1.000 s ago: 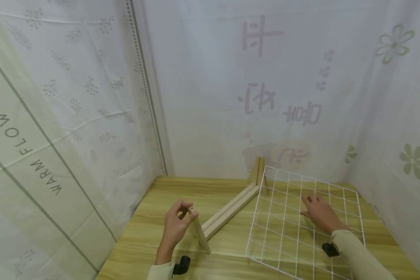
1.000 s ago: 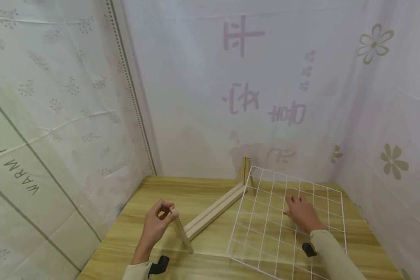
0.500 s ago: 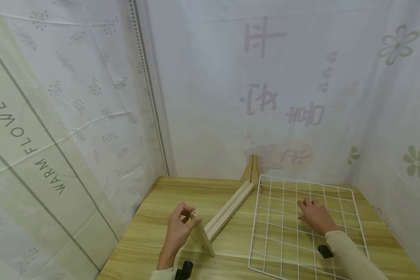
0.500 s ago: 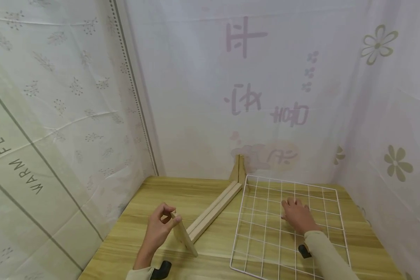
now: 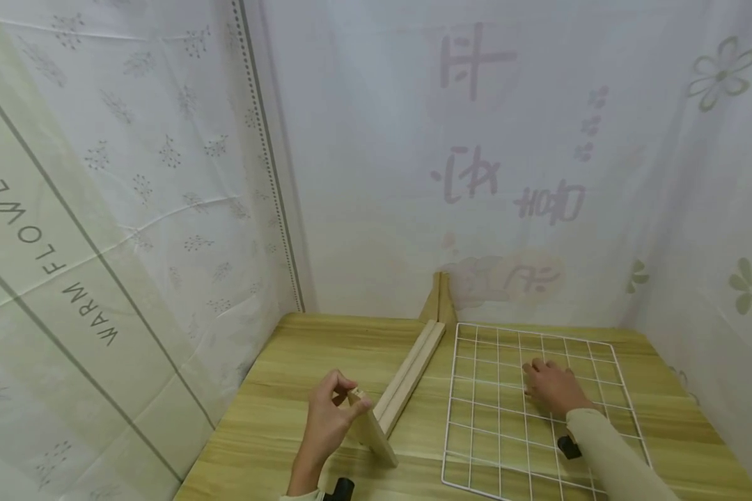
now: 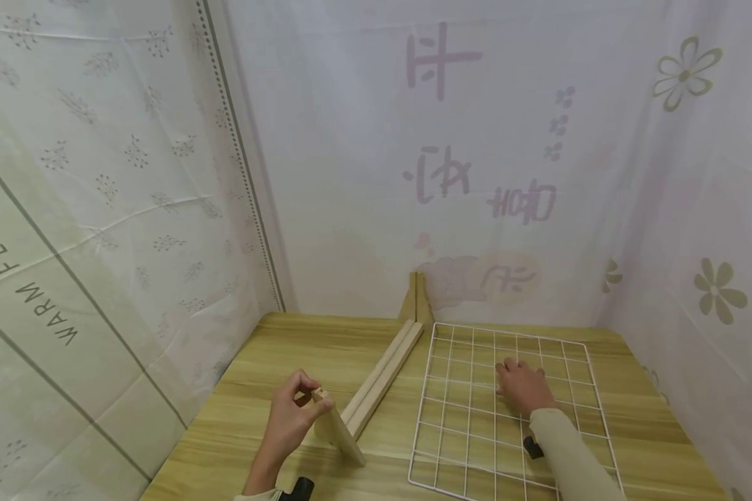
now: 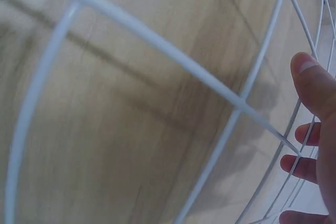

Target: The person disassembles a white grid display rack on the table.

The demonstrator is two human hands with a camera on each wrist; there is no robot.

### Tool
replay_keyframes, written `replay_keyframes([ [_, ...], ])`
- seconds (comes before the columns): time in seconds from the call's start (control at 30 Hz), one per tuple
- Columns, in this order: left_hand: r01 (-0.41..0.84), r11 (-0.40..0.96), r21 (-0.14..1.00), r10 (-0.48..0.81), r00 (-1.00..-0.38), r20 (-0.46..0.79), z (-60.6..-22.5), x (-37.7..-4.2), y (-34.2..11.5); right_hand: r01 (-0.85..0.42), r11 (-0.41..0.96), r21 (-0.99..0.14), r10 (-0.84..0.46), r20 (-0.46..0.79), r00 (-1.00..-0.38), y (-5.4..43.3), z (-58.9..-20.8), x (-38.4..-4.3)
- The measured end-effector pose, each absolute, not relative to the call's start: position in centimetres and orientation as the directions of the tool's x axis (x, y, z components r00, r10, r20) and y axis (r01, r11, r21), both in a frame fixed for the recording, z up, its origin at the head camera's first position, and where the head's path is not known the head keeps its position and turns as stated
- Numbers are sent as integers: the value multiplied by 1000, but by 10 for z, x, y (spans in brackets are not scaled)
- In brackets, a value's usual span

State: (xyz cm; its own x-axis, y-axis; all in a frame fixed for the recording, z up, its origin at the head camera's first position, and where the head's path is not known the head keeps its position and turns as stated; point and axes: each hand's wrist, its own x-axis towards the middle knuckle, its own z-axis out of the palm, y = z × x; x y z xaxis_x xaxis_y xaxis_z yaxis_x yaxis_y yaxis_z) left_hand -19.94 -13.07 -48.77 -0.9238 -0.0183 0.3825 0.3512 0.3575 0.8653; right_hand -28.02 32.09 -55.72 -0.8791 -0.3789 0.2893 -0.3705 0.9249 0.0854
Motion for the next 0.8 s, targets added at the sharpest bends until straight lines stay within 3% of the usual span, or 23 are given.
replay_keyframes([
  [0.5, 377, 350, 857, 20, -918, 396, -488, -182, -102, -348, 937, 16, -346, 173, -922, 305, -564, -297],
  [0.8, 366, 400, 840, -15, -914, 405, -485, -171, -83, -337, 937, -91, -329, 97, -939, 302, -564, -302],
])
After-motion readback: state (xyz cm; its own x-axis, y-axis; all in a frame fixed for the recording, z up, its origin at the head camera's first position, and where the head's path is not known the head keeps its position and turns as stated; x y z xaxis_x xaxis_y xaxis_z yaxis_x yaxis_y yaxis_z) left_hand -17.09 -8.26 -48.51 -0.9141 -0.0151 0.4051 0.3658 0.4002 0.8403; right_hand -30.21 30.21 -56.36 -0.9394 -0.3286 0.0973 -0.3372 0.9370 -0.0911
